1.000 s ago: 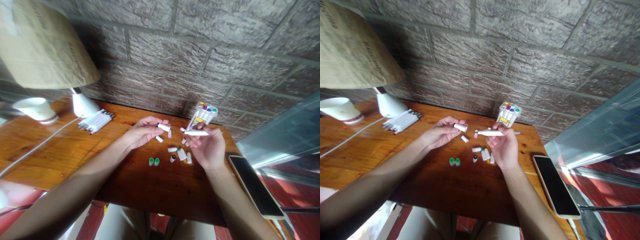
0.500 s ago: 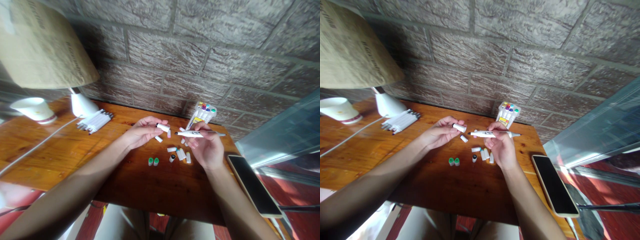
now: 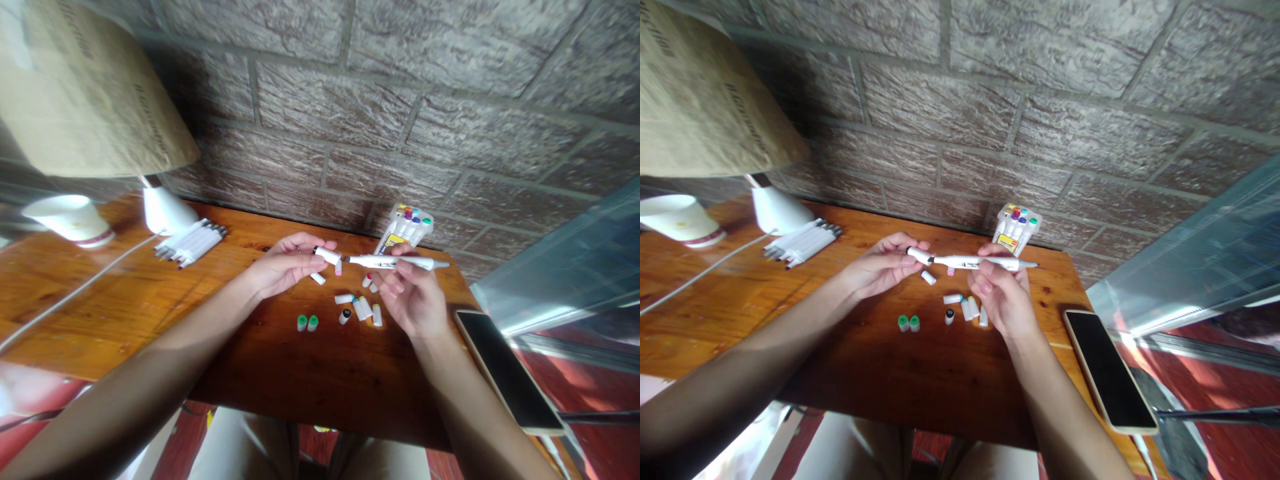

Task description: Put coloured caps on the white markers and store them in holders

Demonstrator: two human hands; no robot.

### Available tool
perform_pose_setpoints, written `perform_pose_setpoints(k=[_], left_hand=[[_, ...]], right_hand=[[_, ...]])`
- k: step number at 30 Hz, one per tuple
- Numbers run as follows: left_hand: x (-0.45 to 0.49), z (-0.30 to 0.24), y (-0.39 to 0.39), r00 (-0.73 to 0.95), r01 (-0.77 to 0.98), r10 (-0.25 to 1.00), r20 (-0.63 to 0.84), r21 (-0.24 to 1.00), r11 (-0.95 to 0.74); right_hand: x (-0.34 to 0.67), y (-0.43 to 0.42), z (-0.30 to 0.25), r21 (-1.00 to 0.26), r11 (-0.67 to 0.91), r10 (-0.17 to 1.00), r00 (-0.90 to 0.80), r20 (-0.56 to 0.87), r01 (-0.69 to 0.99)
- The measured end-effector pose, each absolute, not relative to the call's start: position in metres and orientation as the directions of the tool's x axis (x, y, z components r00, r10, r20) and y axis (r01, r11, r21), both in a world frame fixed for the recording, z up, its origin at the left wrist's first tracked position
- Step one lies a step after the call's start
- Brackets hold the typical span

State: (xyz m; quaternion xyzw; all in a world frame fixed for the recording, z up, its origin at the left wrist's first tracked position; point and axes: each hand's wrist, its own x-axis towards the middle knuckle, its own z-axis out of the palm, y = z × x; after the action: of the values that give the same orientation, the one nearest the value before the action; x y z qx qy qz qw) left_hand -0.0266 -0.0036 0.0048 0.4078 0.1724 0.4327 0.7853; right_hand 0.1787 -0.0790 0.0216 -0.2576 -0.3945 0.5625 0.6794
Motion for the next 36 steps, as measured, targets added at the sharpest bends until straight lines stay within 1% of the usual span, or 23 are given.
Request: perform_pose_setpoints(k=[5,19,26,33,36], left_hand=[[-0.026,0.003,-0.002,0.571,-0.542,0.815,0.097,0.791,0.285],[-0.026,0.003,-0.002,0.581,-0.539,0.808,0.099,0.79,0.291],[-0.027,0.003,-0.003,0.57,-0.518,0.819,0.071,0.804,0.291],[-0.026,0.007,-0.003,0.569,-0.542,0.818,0.081,0.786,0.299],[-0.025,0.005,-0.002,0.543,-0.549,0.835,0.082,0.788,0.279]], right_hand=[[0.182,-0.076,0.027,-0.752,0.223,0.973,0.093,0.213,-0.62],[0.182,-0.076,0.028,-0.752,0.222,0.974,0.112,0.195,-0.62],[0.181,-0.075,0.028,-0.742,0.24,0.971,0.147,0.19,-0.625],[0.181,-0.072,0.02,-0.806,0.27,0.962,0.178,0.206,-0.527],[0.18,-0.071,0.018,-0.826,0.288,0.957,0.183,0.227,-0.484]])
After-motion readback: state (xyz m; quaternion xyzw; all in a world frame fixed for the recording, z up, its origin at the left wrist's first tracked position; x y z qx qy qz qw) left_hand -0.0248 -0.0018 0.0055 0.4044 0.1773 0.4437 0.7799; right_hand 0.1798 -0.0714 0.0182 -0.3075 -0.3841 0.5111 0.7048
